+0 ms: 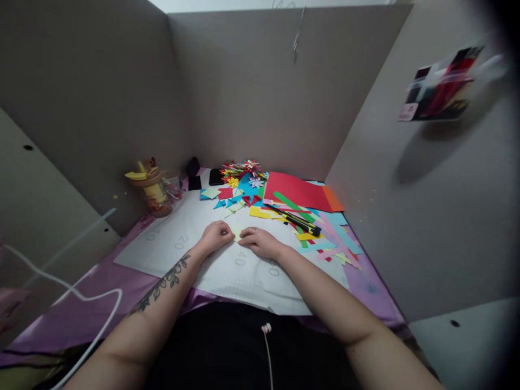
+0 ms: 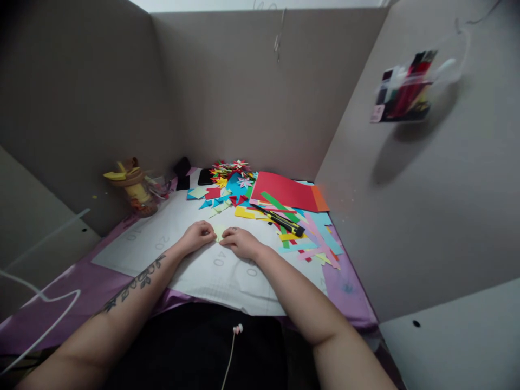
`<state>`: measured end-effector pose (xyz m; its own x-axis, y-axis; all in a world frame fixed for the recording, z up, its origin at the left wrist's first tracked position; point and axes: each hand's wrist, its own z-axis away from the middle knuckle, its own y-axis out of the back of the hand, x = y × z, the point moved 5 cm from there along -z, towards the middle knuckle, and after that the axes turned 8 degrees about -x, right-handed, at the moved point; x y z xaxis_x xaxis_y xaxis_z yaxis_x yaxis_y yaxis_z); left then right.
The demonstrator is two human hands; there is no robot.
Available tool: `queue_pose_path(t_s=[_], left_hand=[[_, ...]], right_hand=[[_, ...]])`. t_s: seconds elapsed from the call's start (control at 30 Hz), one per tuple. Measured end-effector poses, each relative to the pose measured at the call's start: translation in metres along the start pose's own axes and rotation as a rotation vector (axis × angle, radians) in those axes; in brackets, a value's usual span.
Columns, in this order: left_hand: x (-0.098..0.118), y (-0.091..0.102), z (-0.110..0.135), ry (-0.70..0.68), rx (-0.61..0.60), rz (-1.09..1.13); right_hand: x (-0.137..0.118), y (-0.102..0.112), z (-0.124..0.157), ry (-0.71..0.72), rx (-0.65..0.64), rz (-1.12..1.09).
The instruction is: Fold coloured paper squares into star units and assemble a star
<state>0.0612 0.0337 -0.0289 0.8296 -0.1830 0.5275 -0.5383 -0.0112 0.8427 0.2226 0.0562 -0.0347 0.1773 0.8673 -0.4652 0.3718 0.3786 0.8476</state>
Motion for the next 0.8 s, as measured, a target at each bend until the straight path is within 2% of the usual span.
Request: queue_pose_path(t_s=[0.47,0.8], left_hand=[[0.0072,0.001,0.001,0.101,0.039,-0.068],[0.0068,-0.0012,-0.0009,0.132,0.066,-0.116]], right_hand=[[-0.0025,0.008,-0.0019,-0.012,0.04,-0.089],[0.0009,0.0015,-0.0016,0.039,-0.005,-0.066]])
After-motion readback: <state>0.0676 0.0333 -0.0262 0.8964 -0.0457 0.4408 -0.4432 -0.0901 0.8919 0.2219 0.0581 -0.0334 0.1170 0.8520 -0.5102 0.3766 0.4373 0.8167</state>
